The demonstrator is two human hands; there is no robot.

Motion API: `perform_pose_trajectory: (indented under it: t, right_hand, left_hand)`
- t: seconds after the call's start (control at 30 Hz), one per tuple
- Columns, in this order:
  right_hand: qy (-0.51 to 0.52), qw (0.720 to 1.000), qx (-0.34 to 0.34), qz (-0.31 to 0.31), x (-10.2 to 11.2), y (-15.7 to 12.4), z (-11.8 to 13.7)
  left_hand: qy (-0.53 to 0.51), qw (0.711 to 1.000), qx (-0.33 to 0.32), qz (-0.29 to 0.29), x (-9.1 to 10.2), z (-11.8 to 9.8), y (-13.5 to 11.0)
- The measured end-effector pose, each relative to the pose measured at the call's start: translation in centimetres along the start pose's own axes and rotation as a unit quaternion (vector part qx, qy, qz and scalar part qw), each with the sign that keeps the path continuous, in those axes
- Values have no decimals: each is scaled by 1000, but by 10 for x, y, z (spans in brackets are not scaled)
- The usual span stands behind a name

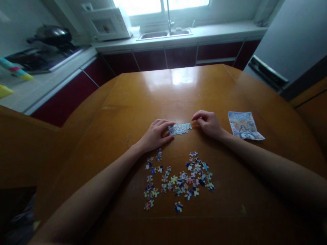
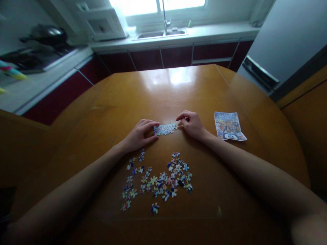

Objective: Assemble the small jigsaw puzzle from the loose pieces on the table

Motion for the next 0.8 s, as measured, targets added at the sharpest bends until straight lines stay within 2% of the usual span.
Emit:
perform_pose_trajectory:
  t: [0.13, 0.23, 0.3, 0.37, 0.43, 0.53, 0.8]
  right_hand:
    - [-18, 998, 33, 50, -1, -2, 4]
    - [-39, 985, 43, 161, -2, -12, 26]
    - [-64, 953, 50, 291, -4, -24, 49]
    - [-112, 903, 56, 410, -6, -37, 71]
    - [-166, 859, 69, 479, -9, -48, 86]
    - [-223, 822, 95, 515, -13, -58, 94]
    - [-260, 814, 100, 509, -14, -62, 92]
  left_hand:
    - [2, 1000, -4, -4, 0, 0, 0]
    - [1, 1000, -6, -9, 0, 1, 0]
    - [1, 1000, -5, -8, 0, 0, 0]
    - [2, 1000, -4, -5, 0, 0, 0]
    - [2, 1000, -4, -4, 0, 0, 0]
    - [-1, 1000, -1, -7, 1, 0, 0]
    - [-2, 1000, -4, -5, 1, 0, 0]
Point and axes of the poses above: each hand's wrist, its own y-axis towards the middle knuckle, its own x-axis out of the back of the hand, z = x × y, the point moved 1 cm from there along y, towards the middle knuckle, and after that the axes turned 15 degrees about y, right-handed, at the moved point
